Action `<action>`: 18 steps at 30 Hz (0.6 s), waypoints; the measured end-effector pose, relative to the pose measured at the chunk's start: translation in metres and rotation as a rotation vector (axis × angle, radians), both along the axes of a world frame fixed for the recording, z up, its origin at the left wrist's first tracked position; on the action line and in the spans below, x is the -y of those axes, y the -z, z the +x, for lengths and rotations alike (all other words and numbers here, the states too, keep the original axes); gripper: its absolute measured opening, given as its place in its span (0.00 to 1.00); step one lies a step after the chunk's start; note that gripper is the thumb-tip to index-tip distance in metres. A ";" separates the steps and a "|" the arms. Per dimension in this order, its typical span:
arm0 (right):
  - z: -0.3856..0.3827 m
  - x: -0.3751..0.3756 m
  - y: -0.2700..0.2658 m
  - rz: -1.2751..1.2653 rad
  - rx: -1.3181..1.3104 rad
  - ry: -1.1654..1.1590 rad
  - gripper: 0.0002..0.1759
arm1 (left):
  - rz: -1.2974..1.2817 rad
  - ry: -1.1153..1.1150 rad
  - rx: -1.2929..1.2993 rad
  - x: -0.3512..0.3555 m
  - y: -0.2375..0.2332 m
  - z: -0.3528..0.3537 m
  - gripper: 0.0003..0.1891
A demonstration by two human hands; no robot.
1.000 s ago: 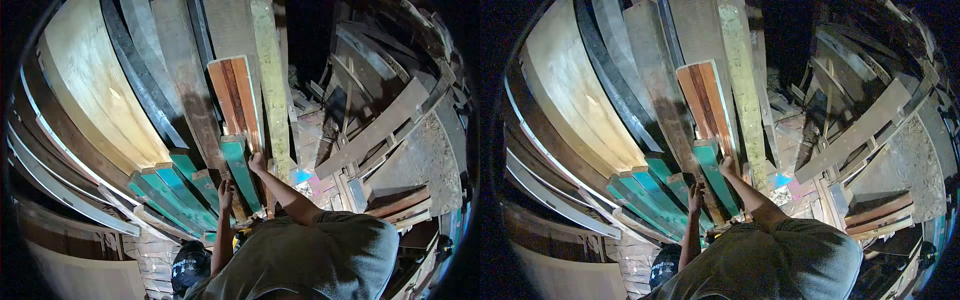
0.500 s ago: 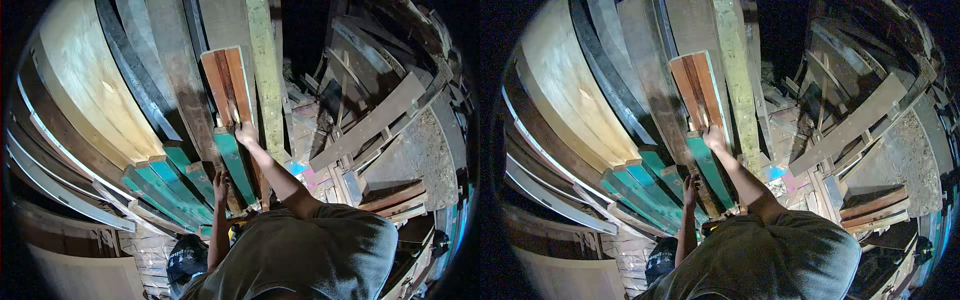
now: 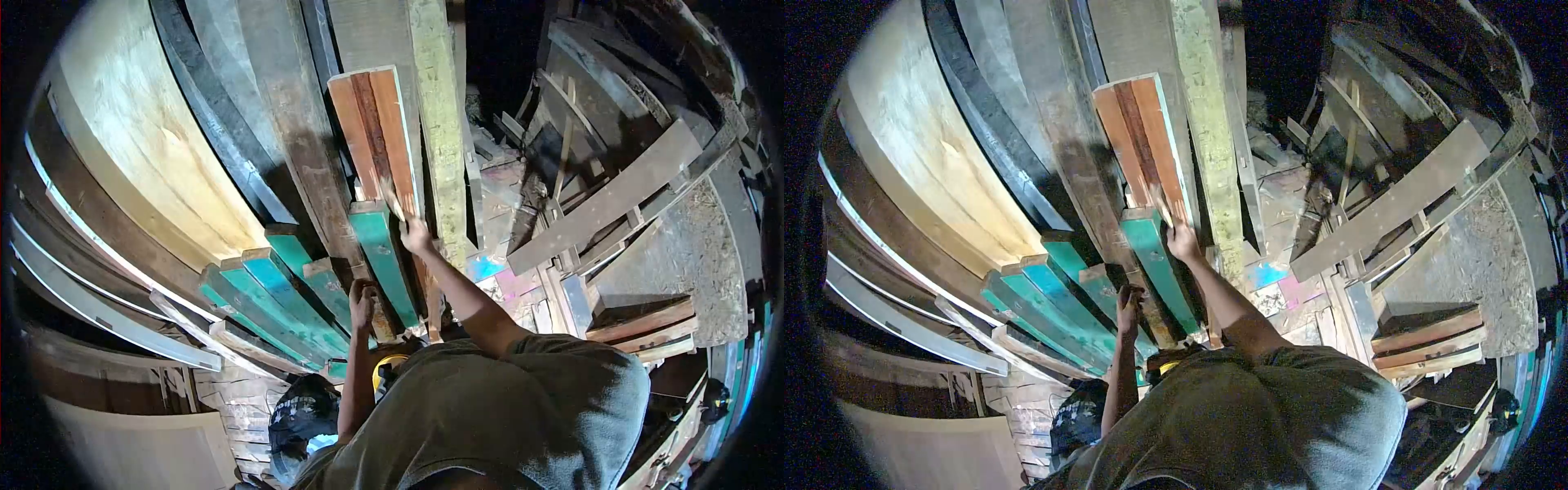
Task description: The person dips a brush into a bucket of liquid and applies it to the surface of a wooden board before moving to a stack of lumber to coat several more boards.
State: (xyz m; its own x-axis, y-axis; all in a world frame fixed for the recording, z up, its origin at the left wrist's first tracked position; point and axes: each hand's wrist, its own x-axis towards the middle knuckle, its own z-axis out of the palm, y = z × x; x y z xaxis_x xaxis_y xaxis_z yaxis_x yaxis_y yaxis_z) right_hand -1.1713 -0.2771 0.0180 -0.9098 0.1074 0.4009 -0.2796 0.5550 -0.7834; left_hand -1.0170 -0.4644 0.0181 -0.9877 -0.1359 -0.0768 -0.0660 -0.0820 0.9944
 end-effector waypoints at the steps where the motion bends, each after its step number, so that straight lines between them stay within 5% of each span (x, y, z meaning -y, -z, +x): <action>1: 0.003 -0.003 0.018 0.053 0.048 -0.007 0.18 | 0.018 -0.025 -0.090 -0.003 -0.001 0.000 0.09; 6: 0.006 -0.013 0.046 0.231 0.120 -0.003 0.17 | -0.025 0.096 -0.092 0.002 0.010 -0.016 0.04; 8: 0.004 -0.020 0.030 0.273 0.487 -0.093 0.20 | -0.053 0.085 -0.148 0.001 0.019 -0.026 0.04; 10: 0.002 -0.020 0.011 0.309 0.646 -0.111 0.19 | 0.091 0.133 -0.138 0.003 0.025 -0.034 0.08; 11: 0.006 -0.020 0.003 0.218 0.510 -0.113 0.18 | 0.187 0.129 -0.105 0.001 0.022 -0.035 0.09; 12: -0.010 -0.015 0.013 0.423 0.537 -0.090 0.19 | 0.283 0.124 -0.076 -0.006 0.006 -0.037 0.10; 14: -0.011 -0.017 0.005 0.340 0.258 -0.066 0.20 | -0.147 0.080 -0.096 -0.013 -0.008 -0.041 0.08; 16: -0.012 -0.016 -0.037 0.278 0.269 -0.077 0.17 | -0.584 0.132 -0.144 0.000 0.003 -0.059 0.08; 18: -0.021 -0.015 -0.058 0.221 0.280 -0.041 0.15 | -0.040 0.170 -0.236 0.008 0.027 -0.095 0.05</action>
State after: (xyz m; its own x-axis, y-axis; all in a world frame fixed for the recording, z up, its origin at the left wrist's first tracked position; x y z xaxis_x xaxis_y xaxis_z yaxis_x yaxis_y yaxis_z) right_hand -1.1927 -0.2616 0.0763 -0.9895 0.0074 0.1447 -0.0963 0.7126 -0.6949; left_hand -1.1121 -0.4723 -0.0088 -0.9865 0.0348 0.1602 0.1584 -0.0504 0.9861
